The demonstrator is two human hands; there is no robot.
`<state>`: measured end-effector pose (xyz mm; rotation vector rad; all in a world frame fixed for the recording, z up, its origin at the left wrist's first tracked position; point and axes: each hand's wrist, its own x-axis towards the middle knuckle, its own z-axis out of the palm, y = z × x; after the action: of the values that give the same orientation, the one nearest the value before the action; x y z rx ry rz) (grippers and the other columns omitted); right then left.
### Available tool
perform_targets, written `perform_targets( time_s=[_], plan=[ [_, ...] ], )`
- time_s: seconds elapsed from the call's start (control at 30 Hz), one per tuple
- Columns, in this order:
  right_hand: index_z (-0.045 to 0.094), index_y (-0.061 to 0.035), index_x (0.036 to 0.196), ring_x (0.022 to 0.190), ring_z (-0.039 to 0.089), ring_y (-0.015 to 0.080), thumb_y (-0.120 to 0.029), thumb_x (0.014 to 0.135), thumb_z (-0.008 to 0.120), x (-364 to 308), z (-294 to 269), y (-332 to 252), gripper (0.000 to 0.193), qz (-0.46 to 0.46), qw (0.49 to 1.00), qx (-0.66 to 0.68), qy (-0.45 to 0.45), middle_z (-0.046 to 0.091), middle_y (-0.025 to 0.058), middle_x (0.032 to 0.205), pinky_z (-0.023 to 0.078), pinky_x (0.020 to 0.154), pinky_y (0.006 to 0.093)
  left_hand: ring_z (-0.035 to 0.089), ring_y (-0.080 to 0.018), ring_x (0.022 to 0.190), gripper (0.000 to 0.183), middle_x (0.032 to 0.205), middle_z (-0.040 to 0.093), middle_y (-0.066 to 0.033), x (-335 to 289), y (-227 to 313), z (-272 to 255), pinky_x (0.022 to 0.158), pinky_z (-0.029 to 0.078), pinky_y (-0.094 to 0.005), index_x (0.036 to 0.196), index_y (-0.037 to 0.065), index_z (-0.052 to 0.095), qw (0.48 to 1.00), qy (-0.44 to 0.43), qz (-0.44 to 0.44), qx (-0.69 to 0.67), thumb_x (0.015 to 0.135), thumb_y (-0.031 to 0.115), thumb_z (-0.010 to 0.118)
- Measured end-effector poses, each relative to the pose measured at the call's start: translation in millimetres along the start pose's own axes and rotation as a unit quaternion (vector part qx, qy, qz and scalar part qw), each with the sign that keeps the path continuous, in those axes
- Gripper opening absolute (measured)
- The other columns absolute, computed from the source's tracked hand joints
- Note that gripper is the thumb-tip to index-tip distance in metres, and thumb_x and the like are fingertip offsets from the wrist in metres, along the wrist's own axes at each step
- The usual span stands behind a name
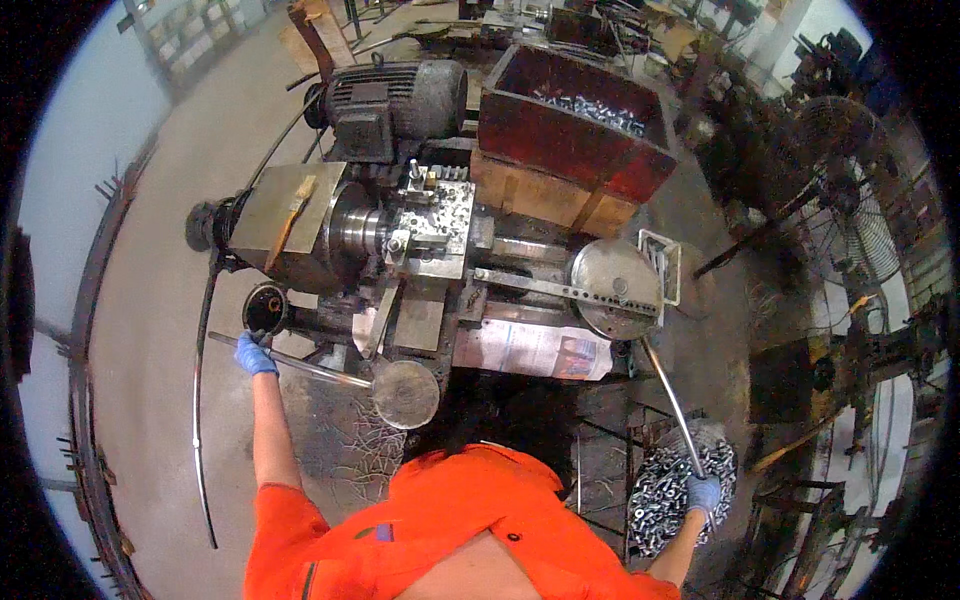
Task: The person operates a metal lathe machine. They insert a metal rod, manipulate levers and handles to machine the part, and then place the finished metal piece into a large circular container on the floor.
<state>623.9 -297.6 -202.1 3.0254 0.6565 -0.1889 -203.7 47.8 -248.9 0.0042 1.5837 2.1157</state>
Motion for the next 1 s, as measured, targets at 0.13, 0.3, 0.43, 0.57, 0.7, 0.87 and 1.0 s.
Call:
perform_targets(
  time_s=[0.13, 0.3, 0.43, 0.57, 0.7, 0.87, 1.0],
  plan=[
    [0.063, 0.0011, 0.083, 0.081, 0.06, 0.0388, -0.029, 0.056, 0.071, 5.1, 15.4, 15.7, 0.041, -0.002, 0.999, 0.026, 0.044, 0.063, 0.024, 0.084, 0.047, 0.074, 0.0402, 0.057, -0.0241, 0.046, 0.012, 0.067, 0.059, -0.0169, 3.8, -3.1, 0.3, 0.043, 0.053, -0.033, 0.08, -0.005, 0.052, 1.0, -0.007, 0.003, 0.004, 0.08, 0.006, 0.053],
    [0.063, 0.0015, 0.084, 0.082, 0.059, 0.0399, -0.03, 0.058, 0.069, 7.3, 16.1, 16.5, 0.041, 0.008, 1.0, 0.02, 0.014, 0.062, 0.0256, 0.085, 0.046, 0.076, 0.0415, 0.057, -0.0251, 0.049, 0.014, 0.068, 0.059, -0.0161, -0.6, -1.0, 2.2, 0.047, 0.053, -0.0336, 0.08, -0.005, 0.052, 1.0, -0.01, -0.001, 0.003, 0.08, 0.01, 0.053],
    [0.061, 0.0026, 0.082, 0.087, 0.058, 0.0396, -0.032, 0.061, 0.066, 11.1, 25.1, 24.5, 0.04, 0.006, 0.999, 0.011, 0.031, 0.061, 0.0261, 0.089, 0.045, 0.079, 0.0432, 0.057, -0.0278, 0.053, 0.019, 0.072, 0.059, -0.0168, -1.4, 0.0, -0.2, 0.051, 0.053, -0.037, 0.079, -0.006, 0.053, 1.0, -0.021, -0.007, 0.017, 0.08, 0.013, 0.051],
    [0.062, 0.0021, 0.083, 0.085, 0.058, 0.04, -0.031, 0.061, 0.066, 13.1, 30.0, 28.7, 0.041, -0.002, 0.999, 0.018, 0.029, 0.061, 0.0256, 0.084, 0.046, 0.078, 0.0425, 0.055, -0.0257, 0.051, 0.02, 0.07, 0.059, -0.0157, 2.0, -1.5, -0.6, 0.049, 0.051, -0.0349, 0.078, -0.005, 0.053, 1.0, -0.018, -0.012, 0.019, 0.081, 0.015, 0.05],
    [0.062, 0.0014, 0.084, 0.084, 0.058, 0.0401, -0.03, 0.059, 0.067, -1.3, 12.0, 6.1, 0.04, 0.024, 0.999, -0.011, 0.033, 0.061, 0.0251, 0.084, 0.046, 0.078, 0.0422, 0.052, -0.0236, 0.047, 0.021, 0.069, 0.058, -0.0152, 10.2, -3.2, -4.8, 0.046, 0.048, -0.0321, 0.077, -0.004, 0.052, 0.999, -0.018, -0.029, 0.014, 0.082, 0.017, 0.05],
    [0.063, -0.0006, 0.084, 0.084, 0.059, 0.0381, -0.029, 0.058, 0.069, 7.3, 27.2, 22.8, 0.039, 0.029, 0.999, -0.006, 0.036, 0.062, 0.0234, 0.085, 0.046, 0.077, 0.0402, 0.05, -0.0229, 0.045, 0.022, 0.067, 0.057, -0.0149, 7.4, -5.2, -1.8, 0.044, 0.046, -0.031, 0.08, -0.004, 0.051, 0.999, -0.029, -0.022, 0.005, 0.083, 0.018, 0.049],
    [0.063, -0.0014, 0.084, 0.084, 0.06, 0.0364, -0.029, 0.057, 0.071, 2.2, 20.1, 15.7, 0.039, 0.036, 0.999, 0.01, 0.012, 0.063, 0.0217, 0.086, 0.047, 0.077, 0.0393, 0.053, -0.0246, 0.047, 0.021, 0.07, 0.06, -0.0166, 7.5, -4.5, -1.0, 0.046, 0.048, -0.0324, 0.081, -0.005, 0.051, 0.999, -0.021, -0.03, 0.013, 0.083, 0.017, 0.049]
  ],
)
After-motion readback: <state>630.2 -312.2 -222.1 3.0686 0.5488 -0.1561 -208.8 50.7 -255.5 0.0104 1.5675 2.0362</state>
